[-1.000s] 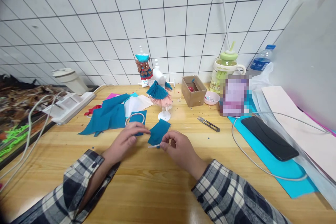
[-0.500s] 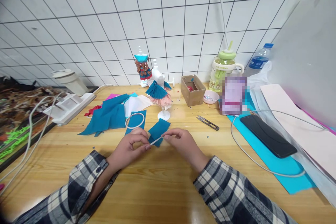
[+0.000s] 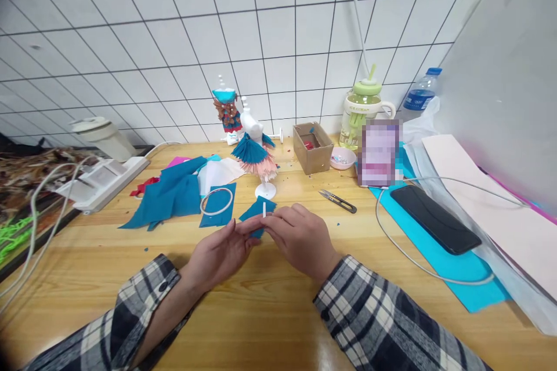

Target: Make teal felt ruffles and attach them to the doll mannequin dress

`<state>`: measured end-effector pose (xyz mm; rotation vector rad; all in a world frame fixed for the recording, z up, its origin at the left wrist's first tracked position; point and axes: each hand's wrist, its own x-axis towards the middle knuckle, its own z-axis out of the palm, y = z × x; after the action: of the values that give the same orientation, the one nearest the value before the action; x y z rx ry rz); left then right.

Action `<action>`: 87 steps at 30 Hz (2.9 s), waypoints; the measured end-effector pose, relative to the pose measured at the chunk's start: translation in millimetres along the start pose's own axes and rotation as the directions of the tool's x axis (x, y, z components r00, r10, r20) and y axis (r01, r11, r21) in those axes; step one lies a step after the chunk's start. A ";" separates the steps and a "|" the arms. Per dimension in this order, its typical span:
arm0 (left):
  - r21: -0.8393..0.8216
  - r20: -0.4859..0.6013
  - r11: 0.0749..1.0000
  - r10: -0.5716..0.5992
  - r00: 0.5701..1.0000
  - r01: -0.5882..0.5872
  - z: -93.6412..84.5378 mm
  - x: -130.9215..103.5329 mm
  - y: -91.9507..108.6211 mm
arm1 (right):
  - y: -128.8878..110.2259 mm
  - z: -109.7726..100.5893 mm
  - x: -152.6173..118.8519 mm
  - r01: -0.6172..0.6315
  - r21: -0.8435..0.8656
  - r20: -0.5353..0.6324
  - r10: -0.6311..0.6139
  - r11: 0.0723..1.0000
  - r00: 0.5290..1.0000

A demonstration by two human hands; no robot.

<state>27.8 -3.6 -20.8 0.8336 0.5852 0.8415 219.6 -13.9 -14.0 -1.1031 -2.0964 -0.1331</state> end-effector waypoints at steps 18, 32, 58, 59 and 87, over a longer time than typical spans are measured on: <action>0.936 0.082 0.263 0.481 0.873 -0.232 -6.3 -5.6 10.7 | -32.3 17.1 -0.2 -0.649 0.626 0.368 0.570 0.432 0.735; 0.877 -0.079 0.457 0.443 0.893 -0.149 -5.1 -5.3 14.6 | -29.8 9.1 -5.5 -0.327 0.511 0.159 0.287 0.795 0.945; 0.867 -0.165 0.498 0.295 0.941 -0.004 -2.8 -6.2 10.7 | -29.3 6.5 -2.3 -0.366 0.377 0.183 0.319 0.851 0.930; 0.862 -0.161 0.506 0.290 0.943 -0.009 -2.6 -6.3 11.3 | -29.5 6.1 -2.1 -0.362 0.381 0.175 0.318 0.851 0.932; 0.844 -0.198 0.534 0.233 0.952 0.045 9.3 -9.7 14.2 | -32.1 5.2 -2.9 -0.314 0.276 0.176 0.273 0.909 0.946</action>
<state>23.5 -9.7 -2.8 1.6705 1.2831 0.7623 193.7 -33.7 -11.9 -1.2482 -1.9531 0.4053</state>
